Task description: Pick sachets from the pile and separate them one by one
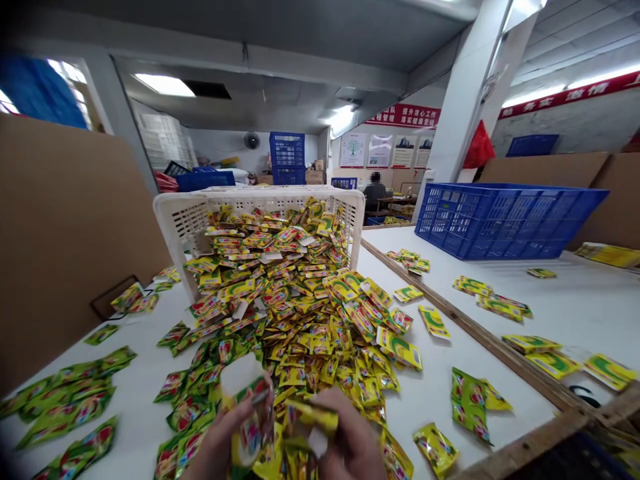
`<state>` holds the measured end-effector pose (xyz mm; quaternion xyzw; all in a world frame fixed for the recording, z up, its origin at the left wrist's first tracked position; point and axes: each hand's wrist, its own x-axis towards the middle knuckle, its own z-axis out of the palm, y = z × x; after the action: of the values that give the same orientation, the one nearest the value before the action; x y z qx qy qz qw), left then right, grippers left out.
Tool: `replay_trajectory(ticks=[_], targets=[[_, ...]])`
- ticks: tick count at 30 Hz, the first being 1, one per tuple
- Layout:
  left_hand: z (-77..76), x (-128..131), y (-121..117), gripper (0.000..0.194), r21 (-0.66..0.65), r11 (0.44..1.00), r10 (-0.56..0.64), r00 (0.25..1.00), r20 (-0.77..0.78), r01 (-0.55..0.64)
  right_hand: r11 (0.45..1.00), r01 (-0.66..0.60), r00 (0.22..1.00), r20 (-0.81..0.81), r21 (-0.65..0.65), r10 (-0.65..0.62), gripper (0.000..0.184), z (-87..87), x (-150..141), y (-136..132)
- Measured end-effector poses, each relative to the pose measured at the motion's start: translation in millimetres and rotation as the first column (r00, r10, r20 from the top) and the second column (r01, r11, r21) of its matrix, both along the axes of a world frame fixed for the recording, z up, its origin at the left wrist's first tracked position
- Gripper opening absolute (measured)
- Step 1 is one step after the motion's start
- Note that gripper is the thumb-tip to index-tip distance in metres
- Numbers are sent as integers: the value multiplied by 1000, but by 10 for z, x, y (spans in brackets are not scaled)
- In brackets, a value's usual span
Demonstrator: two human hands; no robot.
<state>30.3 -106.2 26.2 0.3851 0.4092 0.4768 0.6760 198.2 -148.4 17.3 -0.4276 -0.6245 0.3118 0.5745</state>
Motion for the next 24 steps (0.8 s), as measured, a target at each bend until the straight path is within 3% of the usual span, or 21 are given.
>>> replay_trajectory(ticks=[2, 4, 7, 10, 14, 16, 18, 20, 21, 24], targets=[[-39, 7, -83, 50, -22, 987, -160, 987, 10, 160, 996, -63, 981, -188, -64, 50, 20, 241, 43, 82], [-147, 18, -118, 53, 16, 960, -279, 960, -4, 279, 992, -124, 974, -193, -12, 120, 18, 407, 27, 168], [-393, 2, -76, 65, 120, 912, -392, 919, -28, 393, 969, -235, 969, 90, 69, 229, 22, 553, -7, 219], [-558, -26, -34, 77, 116, 835, -541, 841, -7, 538, 942, -330, 843, 427, -69, 327, 35, 649, 16, 163], [-449, 16, -89, 63, 182, 736, -630, 759, -166, 652, 905, -350, 602, 682, -243, 416, 38, 677, 59, 50], [-357, 40, -120, 58, 209, 697, -647, 727, -228, 686, 914, -326, 638, 657, -241, 401, 41, 599, 89, 13], [-327, 37, -133, 58, 201, 688, -658, 716, -232, 697, 945, -269, 767, 551, -187, 328, 39, 431, 139, -2], [-373, 14, -132, 58, 186, 694, -655, 717, -239, 696, 955, -279, 845, 449, -97, 292, 21, 177, 192, 4], [-415, 4, -130, 59, 177, 688, -663, 709, -242, 704, 945, -324, 859, 404, -46, 314, 14, 28, 210, 11], [-549, 17, -133, 68, 149, 660, -699, 675, -237, 736, 861, -508, 823, 279, -24, 494, 26, -374, 197, 9]])
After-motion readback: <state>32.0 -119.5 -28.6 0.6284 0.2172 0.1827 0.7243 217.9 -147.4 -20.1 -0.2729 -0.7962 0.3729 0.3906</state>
